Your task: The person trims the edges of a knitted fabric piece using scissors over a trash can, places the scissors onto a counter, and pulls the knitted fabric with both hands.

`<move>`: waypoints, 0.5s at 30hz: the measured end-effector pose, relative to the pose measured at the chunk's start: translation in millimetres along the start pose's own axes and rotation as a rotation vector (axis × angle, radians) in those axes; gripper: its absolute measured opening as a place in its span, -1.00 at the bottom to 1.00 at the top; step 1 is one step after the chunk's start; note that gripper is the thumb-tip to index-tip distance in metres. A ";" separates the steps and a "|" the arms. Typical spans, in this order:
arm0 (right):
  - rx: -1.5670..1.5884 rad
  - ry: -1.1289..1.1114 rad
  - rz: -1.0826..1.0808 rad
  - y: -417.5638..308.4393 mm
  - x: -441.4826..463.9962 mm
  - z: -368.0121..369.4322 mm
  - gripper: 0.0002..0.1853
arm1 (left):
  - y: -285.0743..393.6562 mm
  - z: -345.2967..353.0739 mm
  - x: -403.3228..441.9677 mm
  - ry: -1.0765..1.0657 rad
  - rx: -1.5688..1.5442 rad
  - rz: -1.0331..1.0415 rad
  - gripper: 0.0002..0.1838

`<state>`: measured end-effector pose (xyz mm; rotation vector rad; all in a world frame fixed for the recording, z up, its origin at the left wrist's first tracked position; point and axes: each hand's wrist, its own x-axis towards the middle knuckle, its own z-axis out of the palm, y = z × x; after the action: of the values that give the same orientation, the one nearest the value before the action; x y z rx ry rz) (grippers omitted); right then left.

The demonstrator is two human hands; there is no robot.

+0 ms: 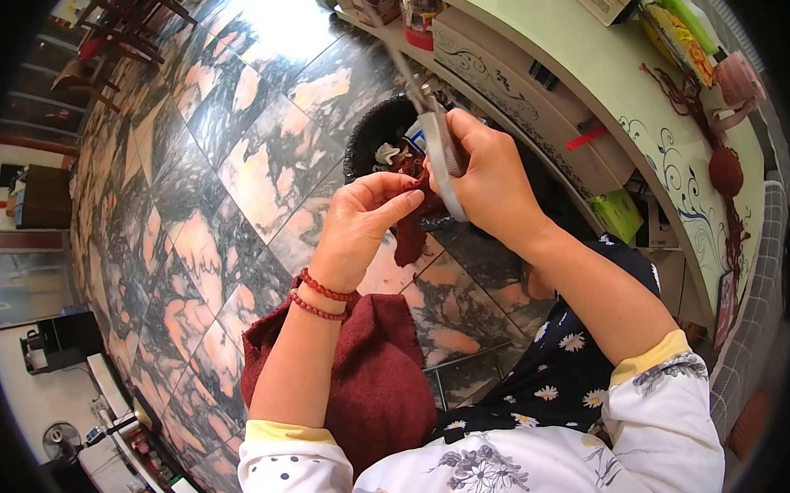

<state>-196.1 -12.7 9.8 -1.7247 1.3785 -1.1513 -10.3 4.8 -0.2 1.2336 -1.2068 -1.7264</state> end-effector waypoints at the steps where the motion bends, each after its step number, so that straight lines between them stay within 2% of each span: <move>1: -0.072 0.008 -0.063 -0.8 0.9 -1.3 -0.79 | -0.1 -1.6 -0.4 -0.014 0.008 -0.007 -0.84; 4: -0.179 0.133 -0.184 5.0 8.4 -1.7 -0.78 | -0.6 -5.7 -3.5 -0.025 0.029 -0.021 -0.85; 5: -0.182 0.133 -0.152 6.1 10.9 -4.2 -0.79 | -1.1 -6.3 -4.5 -0.013 0.035 -0.024 -0.86; 8: 0.121 0.020 0.074 11.2 12.8 -5.1 -0.77 | -6.9 -10.5 -3.2 0.015 -0.054 0.023 -0.86; 15: 0.297 0.047 0.144 14.6 17.9 -8.8 -0.85 | -2.9 -11.5 -5.3 0.129 -0.158 0.066 -0.89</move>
<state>-208.9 -33.3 4.9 -1.3765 1.2644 -1.2515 2.2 7.2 -2.6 1.1785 -1.0056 -1.6346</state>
